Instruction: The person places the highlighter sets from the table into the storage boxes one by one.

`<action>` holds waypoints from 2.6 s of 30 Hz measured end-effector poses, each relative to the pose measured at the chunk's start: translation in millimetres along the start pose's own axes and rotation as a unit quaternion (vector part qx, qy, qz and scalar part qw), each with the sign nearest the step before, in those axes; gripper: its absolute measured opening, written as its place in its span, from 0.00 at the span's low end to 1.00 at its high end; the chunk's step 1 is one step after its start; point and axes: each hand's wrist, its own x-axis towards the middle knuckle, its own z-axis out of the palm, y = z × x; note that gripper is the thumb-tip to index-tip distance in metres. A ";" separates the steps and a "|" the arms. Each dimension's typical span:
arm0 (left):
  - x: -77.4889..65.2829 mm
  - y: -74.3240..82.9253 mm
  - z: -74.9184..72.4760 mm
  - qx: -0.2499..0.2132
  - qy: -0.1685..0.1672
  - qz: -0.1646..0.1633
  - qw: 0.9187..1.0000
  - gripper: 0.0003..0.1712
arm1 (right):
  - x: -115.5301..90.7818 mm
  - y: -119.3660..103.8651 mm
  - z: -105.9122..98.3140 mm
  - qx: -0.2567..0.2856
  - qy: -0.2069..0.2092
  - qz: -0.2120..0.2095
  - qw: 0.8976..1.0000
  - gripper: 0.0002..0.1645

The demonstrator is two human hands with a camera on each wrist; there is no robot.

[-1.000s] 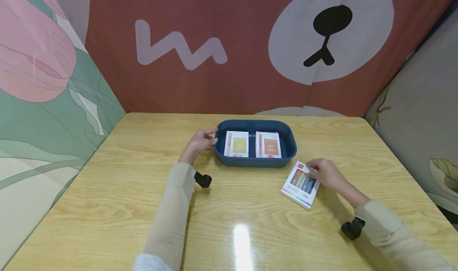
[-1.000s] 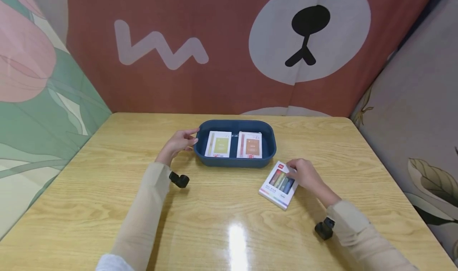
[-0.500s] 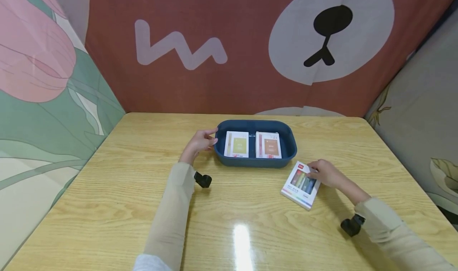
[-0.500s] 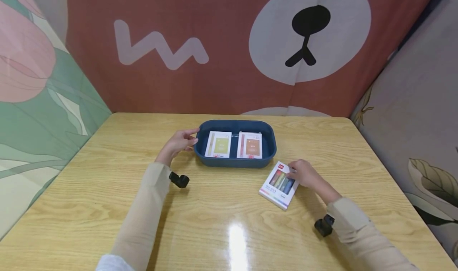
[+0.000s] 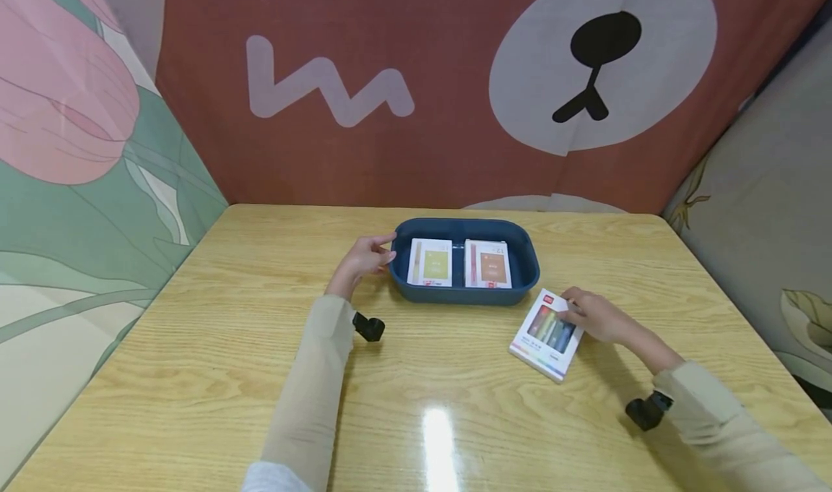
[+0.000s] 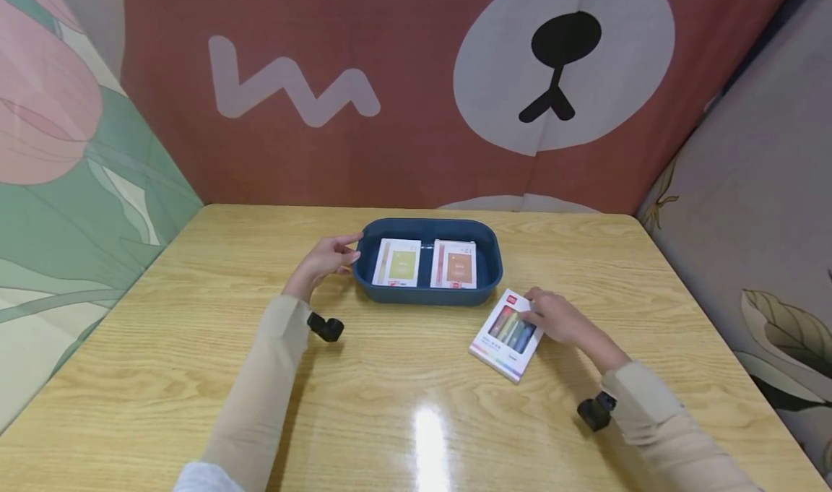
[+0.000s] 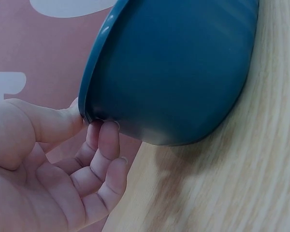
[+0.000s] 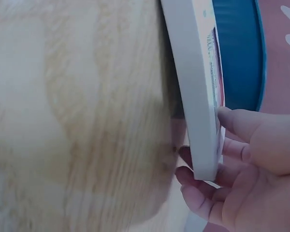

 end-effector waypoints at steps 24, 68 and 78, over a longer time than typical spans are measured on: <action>-1.6 -0.2 0.3 0.005 0.004 0.000 1.000 0.27 | -9.1 11.7 -12.4 0.399 0.014 0.111 0.910 0.44; 2.6 -2.9 0.2 -0.001 0.002 -0.001 1.000 0.27 | -11.1 15.7 -44.7 0.302 0.105 0.167 0.933 0.29; 2.7 -2.9 0.3 -0.012 0.001 0.000 1.000 0.27 | 15.2 71.1 -45.7 0.368 0.165 0.160 0.901 0.30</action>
